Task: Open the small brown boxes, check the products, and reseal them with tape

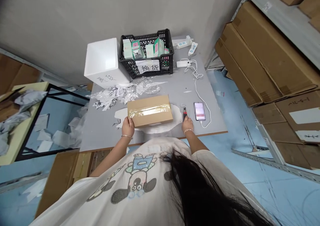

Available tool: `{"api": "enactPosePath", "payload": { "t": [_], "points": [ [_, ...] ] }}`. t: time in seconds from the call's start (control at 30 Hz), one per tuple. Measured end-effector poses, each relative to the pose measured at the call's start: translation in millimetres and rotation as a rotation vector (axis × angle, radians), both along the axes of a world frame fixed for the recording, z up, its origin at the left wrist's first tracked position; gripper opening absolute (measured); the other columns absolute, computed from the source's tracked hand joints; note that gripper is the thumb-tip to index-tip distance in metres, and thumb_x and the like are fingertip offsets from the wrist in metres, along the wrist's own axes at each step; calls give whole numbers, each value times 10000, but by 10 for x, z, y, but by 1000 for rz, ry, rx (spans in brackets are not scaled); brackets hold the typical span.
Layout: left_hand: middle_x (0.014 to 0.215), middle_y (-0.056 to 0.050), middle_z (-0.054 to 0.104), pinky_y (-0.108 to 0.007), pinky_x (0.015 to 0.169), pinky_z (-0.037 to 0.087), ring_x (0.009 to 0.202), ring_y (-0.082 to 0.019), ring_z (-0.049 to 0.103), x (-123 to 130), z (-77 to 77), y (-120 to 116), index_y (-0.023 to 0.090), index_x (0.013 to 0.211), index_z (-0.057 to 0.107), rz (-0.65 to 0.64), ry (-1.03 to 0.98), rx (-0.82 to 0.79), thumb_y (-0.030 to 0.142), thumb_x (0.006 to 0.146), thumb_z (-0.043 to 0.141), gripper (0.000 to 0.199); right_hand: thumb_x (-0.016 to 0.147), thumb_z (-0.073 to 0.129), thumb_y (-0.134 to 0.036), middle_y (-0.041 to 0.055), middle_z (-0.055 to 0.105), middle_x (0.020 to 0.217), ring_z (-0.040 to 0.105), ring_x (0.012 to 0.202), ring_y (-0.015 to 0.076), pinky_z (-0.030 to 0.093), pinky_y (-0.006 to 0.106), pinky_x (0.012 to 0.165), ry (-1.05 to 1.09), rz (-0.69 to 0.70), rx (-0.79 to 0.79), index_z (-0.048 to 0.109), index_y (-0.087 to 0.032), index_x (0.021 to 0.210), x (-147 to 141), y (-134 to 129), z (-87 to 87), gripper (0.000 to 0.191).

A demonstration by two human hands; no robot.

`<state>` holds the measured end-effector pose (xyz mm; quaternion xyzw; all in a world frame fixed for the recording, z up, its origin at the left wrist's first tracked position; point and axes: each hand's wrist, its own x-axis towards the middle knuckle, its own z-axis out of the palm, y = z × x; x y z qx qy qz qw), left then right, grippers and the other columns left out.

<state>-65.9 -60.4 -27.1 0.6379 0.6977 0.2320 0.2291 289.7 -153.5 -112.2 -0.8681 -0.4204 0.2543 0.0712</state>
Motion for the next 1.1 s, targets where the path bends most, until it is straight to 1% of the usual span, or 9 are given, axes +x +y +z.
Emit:
{"api": "enactPosePath", "payload": {
  "t": [0.07, 0.13, 0.27, 0.37, 0.43, 0.57, 0.63, 0.83, 1.1],
  "points": [
    [1080, -151, 632, -406, 864, 471, 1033, -302, 598, -35, 20, 30, 200, 1112, 552, -55, 23, -10, 402, 982, 292, 354, 771, 573, -123, 251, 486, 1281, 481, 1236, 350, 372, 460, 1047, 46, -51, -9, 411, -77, 1351, -19, 19, 8, 604],
    [1076, -158, 639, -422, 863, 479, 1022, -309, 607, -74, 42, 70, 191, 1137, 557, -97, 39, -36, 411, 982, 293, 377, 730, 585, -103, 250, 520, 1229, 513, 1197, 352, 395, 474, 1021, 204, -207, 0, 477, -80, 1247, -39, 49, 57, 529],
    [1224, -215, 596, -483, 975, 446, 1185, -338, 555, -78, 102, 90, 136, 1285, 529, -122, 91, -54, 397, 978, 302, 463, 733, 584, -164, 135, 617, 907, 639, 898, 284, 524, 427, 800, 572, -471, 50, 537, -146, 1015, -88, 17, 231, 286],
    [1534, -286, 283, -602, 1114, 263, 1432, -401, 281, 59, 195, 58, 63, 1472, 344, -44, 223, 30, 353, 944, 380, 604, 801, 532, -275, 25, 569, 698, 629, 644, 202, 535, 326, 582, 712, -525, 96, 515, -192, 903, -123, -69, 405, 132],
    [1602, -269, 123, -663, 1133, 143, 1484, -425, 109, 223, 272, 50, 63, 1515, 273, -120, 298, 60, 362, 924, 427, 680, 850, 495, -373, -11, 549, 655, 602, 560, 163, 511, 278, 512, 791, -546, 155, 503, -210, 886, -130, -109, 532, 167],
    [1619, -173, 194, -625, 1173, 46, 1505, -377, 63, 605, 366, 97, 162, 1526, 316, -653, 323, 51, 471, 914, 462, 700, 843, 553, -568, -39, 564, 633, 562, 478, 127, 463, 237, 458, 903, -501, 384, 537, -229, 960, -102, -57, 774, 359],
    [1619, -153, 208, -611, 1178, 21, 1506, -371, 68, 747, 364, 127, 179, 1539, 297, -818, 331, 37, 532, 905, 465, 745, 825, 610, -556, -28, 593, 641, 574, 480, 122, 465, 233, 469, 897, -445, 446, 569, -218, 965, -87, 31, 865, 369],
    [1623, -178, 164, -612, 1168, -34, 1504, -390, 43, 837, 317, 132, 144, 1562, 225, -890, 395, 57, 677, 849, 476, 925, 897, 566, -496, 2, 637, 646, 568, 438, 110, 415, 210, 411, 848, -291, 362, 608, -196, 902, -79, 355, 1004, 302],
    [1624, -176, 155, -615, 1167, -40, 1503, -388, 59, 850, 308, 123, 143, 1564, 215, -873, 441, 58, 691, 851, 461, 933, 888, 575, -553, -20, 585, 564, 525, 371, 94, 299, 179, 331, 668, -254, 326, 633, -198, 871, -69, 640, 1006, 360]
  ]
}}
